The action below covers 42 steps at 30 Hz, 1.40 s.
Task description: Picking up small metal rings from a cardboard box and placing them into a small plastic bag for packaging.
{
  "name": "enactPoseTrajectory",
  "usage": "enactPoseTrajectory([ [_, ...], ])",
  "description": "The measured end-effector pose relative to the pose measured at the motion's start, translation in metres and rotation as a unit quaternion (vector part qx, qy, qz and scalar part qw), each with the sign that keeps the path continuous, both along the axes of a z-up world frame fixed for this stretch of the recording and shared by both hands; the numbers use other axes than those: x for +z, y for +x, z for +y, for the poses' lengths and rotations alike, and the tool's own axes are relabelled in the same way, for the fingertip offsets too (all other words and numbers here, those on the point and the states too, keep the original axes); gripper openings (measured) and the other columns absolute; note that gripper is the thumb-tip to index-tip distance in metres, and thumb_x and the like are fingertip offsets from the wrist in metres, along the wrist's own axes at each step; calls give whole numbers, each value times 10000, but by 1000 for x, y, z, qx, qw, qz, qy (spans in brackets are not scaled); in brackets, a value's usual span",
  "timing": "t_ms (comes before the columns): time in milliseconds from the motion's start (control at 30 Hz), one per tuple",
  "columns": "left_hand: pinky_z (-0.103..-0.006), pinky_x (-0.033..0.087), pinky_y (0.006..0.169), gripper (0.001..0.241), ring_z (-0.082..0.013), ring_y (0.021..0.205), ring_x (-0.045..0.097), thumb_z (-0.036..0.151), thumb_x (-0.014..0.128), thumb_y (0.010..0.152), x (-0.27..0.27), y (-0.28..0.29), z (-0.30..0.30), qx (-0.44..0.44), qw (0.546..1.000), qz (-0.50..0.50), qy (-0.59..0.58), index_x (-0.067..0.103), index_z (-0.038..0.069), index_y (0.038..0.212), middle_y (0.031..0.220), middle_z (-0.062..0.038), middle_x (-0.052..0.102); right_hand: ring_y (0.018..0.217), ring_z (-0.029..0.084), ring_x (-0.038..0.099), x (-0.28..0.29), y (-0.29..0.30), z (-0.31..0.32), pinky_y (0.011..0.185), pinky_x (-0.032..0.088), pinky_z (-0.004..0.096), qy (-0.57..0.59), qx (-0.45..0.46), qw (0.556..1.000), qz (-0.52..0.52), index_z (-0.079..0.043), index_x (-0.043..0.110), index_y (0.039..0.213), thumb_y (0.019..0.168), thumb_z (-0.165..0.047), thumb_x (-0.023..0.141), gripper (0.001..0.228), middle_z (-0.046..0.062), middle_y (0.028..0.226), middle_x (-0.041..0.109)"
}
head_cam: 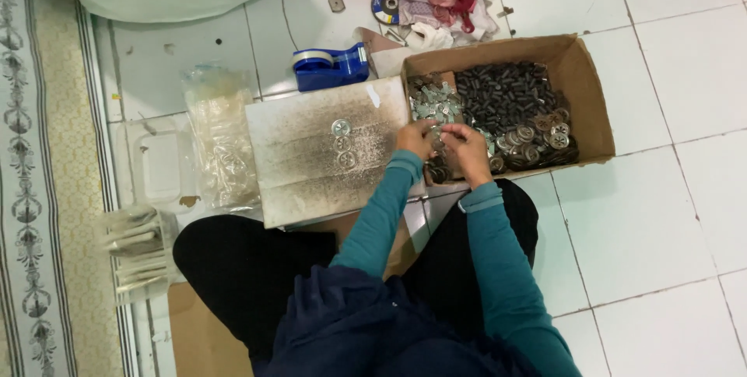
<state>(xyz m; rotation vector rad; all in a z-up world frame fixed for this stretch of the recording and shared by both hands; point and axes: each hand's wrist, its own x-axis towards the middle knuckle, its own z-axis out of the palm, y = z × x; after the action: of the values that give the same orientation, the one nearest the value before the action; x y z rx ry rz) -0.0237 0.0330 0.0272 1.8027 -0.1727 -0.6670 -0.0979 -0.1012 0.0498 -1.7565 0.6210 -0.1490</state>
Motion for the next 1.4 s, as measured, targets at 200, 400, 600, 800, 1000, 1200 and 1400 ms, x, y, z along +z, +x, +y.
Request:
enactPoseTrajectory([
  [200, -524, 574, 918, 291, -429, 990, 706, 124, 719, 936, 71, -36, 91, 91, 983, -158, -8, 750, 17, 1205, 1012, -257, 744, 690, 119, 642, 29, 4, 66, 585, 546, 251, -19, 47, 996, -76, -104, 795, 1044, 857, -72, 803, 189, 78, 840, 712],
  [400, -471, 624, 752, 222, -320, 897, 746, 165, 724, 960, 57, -54, 176, 140, 961, -194, 138, 755, 90, 1167, 968, -131, 777, 882, 213, 734, 24, 12, 149, 810, 573, 356, -83, 155, 984, -14, -199, 795, 1025, 829, -201, 832, 199, 73, 893, 778],
  [600, -470, 621, 786, 214, -323, 893, 734, 266, 717, 975, 66, -64, 195, 139, 929, -225, 261, 751, 147, 1149, 1041, -62, 715, 807, 297, 721, 28, 10, 183, 743, 565, 390, -171, 178, 969, -26, -139, 794, 984, 828, -141, 812, 157, 102, 770, 729],
  [800, -424, 606, 745, 226, -310, 872, 726, 229, 717, 936, 46, -63, 184, 139, 908, -291, 267, 724, 230, 1162, 1003, -26, 636, 811, 310, 725, 26, 5, 172, 776, 572, 399, -184, 141, 972, -32, -145, 789, 959, 829, -158, 829, 136, 99, 819, 734],
  [1000, -370, 604, 791, 176, -277, 924, 722, 206, 676, 944, 42, -33, 101, 22, 910, -386, 150, 734, 243, 1106, 962, -5, 635, 782, 221, 717, 18, 9, 79, 739, 573, 375, -215, 36, 976, -13, -222, 785, 1006, 857, -234, 832, 157, 26, 823, 734],
  [1200, -411, 621, 838, 145, -350, 1065, 680, 101, 605, 946, -35, -5, -29, -183, 887, -350, 240, 681, 63, 1064, 1208, -155, 594, 909, 409, 704, -30, 8, -14, 791, 564, 540, -264, 25, 962, 64, -89, 761, 1043, 907, -144, 769, 147, 183, 883, 713],
  [1400, -527, 613, 742, 229, -352, 939, 737, 41, 553, 925, -112, 1, -84, -293, 824, -309, 373, 749, 30, 1041, 1238, -267, 633, 1075, 419, 694, -64, 17, -34, 948, 585, 501, -307, 140, 927, 163, -101, 744, 1197, 942, -90, 630, 280, 228, 1104, 694],
])
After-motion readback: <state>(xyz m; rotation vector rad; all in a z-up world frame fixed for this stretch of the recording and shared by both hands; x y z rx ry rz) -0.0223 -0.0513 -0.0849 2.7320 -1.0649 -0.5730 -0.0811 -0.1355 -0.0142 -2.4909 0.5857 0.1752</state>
